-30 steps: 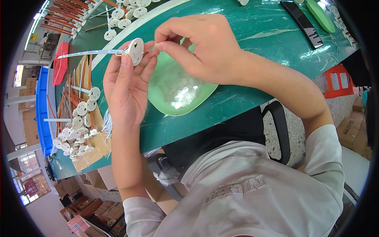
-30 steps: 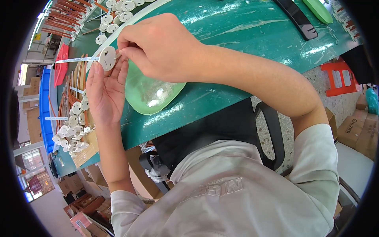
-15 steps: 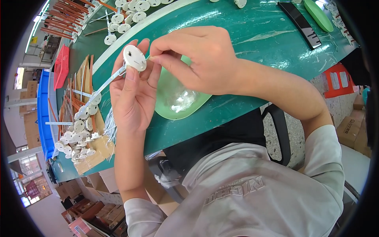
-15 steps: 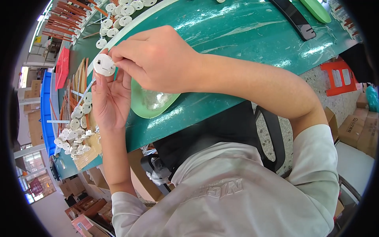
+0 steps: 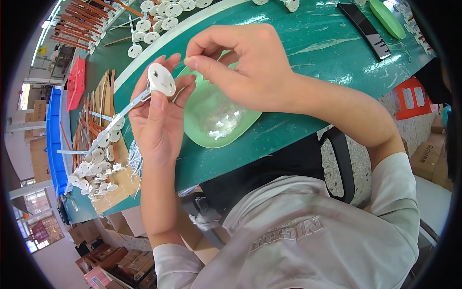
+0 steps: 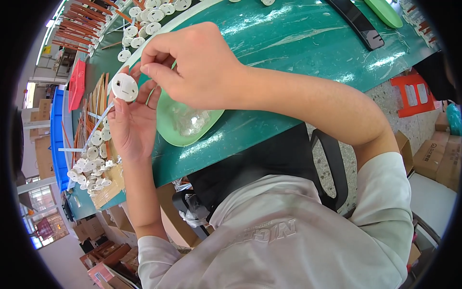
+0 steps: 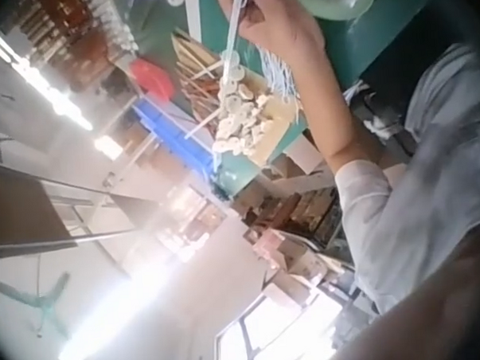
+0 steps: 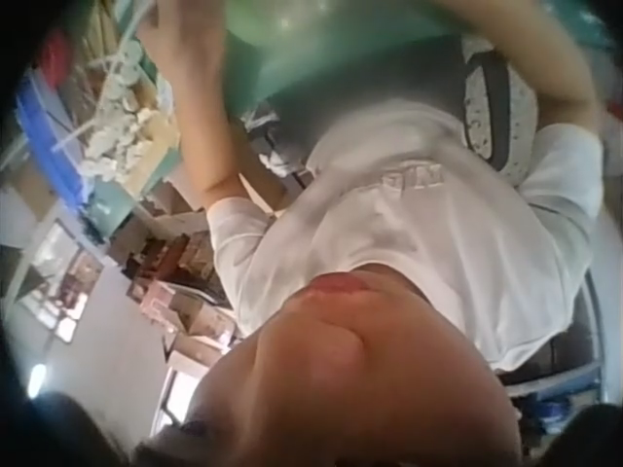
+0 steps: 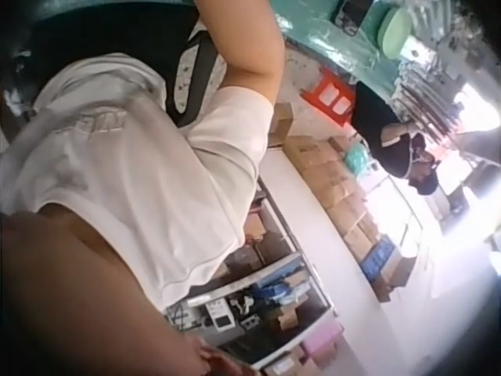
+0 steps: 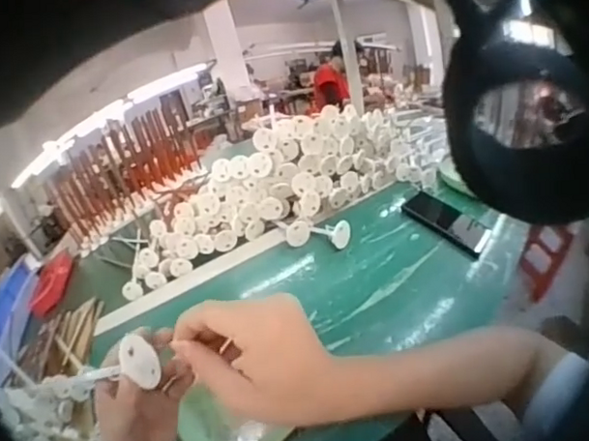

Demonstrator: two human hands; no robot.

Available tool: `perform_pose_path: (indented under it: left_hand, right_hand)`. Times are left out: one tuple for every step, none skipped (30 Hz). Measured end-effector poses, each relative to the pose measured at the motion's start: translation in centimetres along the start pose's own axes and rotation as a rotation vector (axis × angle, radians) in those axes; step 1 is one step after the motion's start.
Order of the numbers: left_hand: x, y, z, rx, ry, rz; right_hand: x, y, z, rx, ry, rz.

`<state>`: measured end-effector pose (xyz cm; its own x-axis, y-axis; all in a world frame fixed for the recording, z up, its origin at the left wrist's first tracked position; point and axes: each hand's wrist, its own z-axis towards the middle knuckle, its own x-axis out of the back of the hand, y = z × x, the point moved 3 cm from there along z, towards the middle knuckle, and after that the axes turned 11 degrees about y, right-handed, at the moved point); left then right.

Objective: Assembling small plastic base components onto thin white strips, likely for LED light production.

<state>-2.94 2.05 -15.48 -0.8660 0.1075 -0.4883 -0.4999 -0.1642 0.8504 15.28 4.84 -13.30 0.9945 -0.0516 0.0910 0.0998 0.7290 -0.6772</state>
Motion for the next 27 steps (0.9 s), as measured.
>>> perform_pose_path:
  left_hand:
    - [0.1,0.1,0.0,-0.002,-0.003,0.000]
    - [0.2,0.1,0.0,-0.010,-0.021,0.036]
    - [0.2,0.1,0.0,-0.018,-0.038,0.072]
    - [0.2,0.1,0.0,-0.020,-0.042,0.074]
    - [0.1,0.2,-0.1,-0.045,-0.047,0.126]
    - [0.0,0.2,-0.2,-0.071,-0.052,0.179]
    - [-0.1,0.1,-0.2,-0.071,-0.055,0.179]
    - [-0.3,0.0,-0.3,-0.092,-0.060,0.239]
    - [-0.4,0.0,-0.4,-0.112,-0.065,0.298]
    - [-0.5,0.1,-0.4,-0.113,-0.065,0.301]
    - [-0.5,0.2,-0.5,-0.120,-0.059,0.335]
    - [-0.5,0.3,-0.6,-0.127,-0.052,0.370]
    - [-0.6,0.3,-0.6,-0.125,-0.054,0.368]
    - [-0.6,0.3,-0.5,-0.103,-0.046,0.370]
    - [-0.6,0.2,-0.5,-0.082,-0.037,0.371]
    - [-0.5,0.3,-0.5,-0.081,-0.037,0.372]
    - [-0.2,0.3,-0.5,-0.099,-0.010,0.358]
    - [0.0,0.4,-0.5,-0.118,0.016,0.343]
    - [0.3,0.5,-0.4,-0.117,0.015,0.343]
    - [0.8,0.8,-0.2,-0.132,0.040,0.284]
    - [1.1,1.0,-0.1,-0.148,0.065,0.226]
    - [1.0,0.9,0.0,-0.148,0.065,0.227]
    - [0.8,0.8,0.0,-0.121,0.057,0.212]
    - [0.7,0.7,0.0,-0.094,0.050,0.196]
    - [0.5,0.7,-0.1,-0.094,0.050,0.196]
    - [0.2,0.5,-0.1,-0.083,0.044,0.187]
    - [0.0,0.4,-0.2,-0.071,0.037,0.178]
  right_hand:
    - [0.1,0.1,0.1,-0.091,-0.007,-0.005]
    - [0.2,0.2,0.2,-0.181,-0.013,-0.010]
    - [0.3,0.3,0.3,-0.179,-0.010,-0.010]
    - [0.2,0.5,0.3,-0.231,-0.012,0.014]
    - [0.2,0.7,0.3,-0.284,-0.014,0.038]
    - [0.3,0.6,0.4,-0.282,-0.011,0.038]
    - [0.3,0.6,0.4,-0.287,-0.046,0.029]
    - [0.4,0.6,0.4,-0.293,-0.081,0.021]
    - [0.4,0.7,0.4,-0.293,-0.078,0.020]
    - [0.3,0.6,0.4,-0.278,-0.091,0.032]
    - [0.1,0.5,0.4,-0.263,-0.105,0.044]
    - [0.1,0.4,0.4,-0.263,-0.105,0.047]
    - [0.2,0.4,0.4,-0.248,-0.106,0.028]
    - [0.3,0.5,0.3,-0.233,-0.108,0.008]
    - [0.3,0.5,0.3,-0.235,-0.107,0.006]
    - [0.2,0.5,0.3,-0.231,-0.104,0.009]
    - [0.2,0.5,0.3,-0.227,-0.101,0.011]
    - [0.2,0.4,0.3,-0.228,-0.101,0.013]
    - [0.3,0.4,0.5,-0.243,-0.095,-0.006]
    - [0.4,0.5,0.6,-0.258,-0.089,-0.026]
    - [0.3,0.6,0.5,-0.258,-0.089,-0.026]
    - [0.3,0.7,0.5,-0.184,-0.064,-0.033]
    - [0.4,0.7,0.4,-0.109,-0.039,-0.040]
    - [0.4,0.8,0.2,-0.109,-0.038,-0.039]
    - [0.2,0.6,0.1,-0.009,-0.041,-0.056]
    - [0.1,0.3,-0.1,0.090,-0.044,-0.074]
    - [0.1,0.2,-0.1,0.090,-0.043,-0.074]
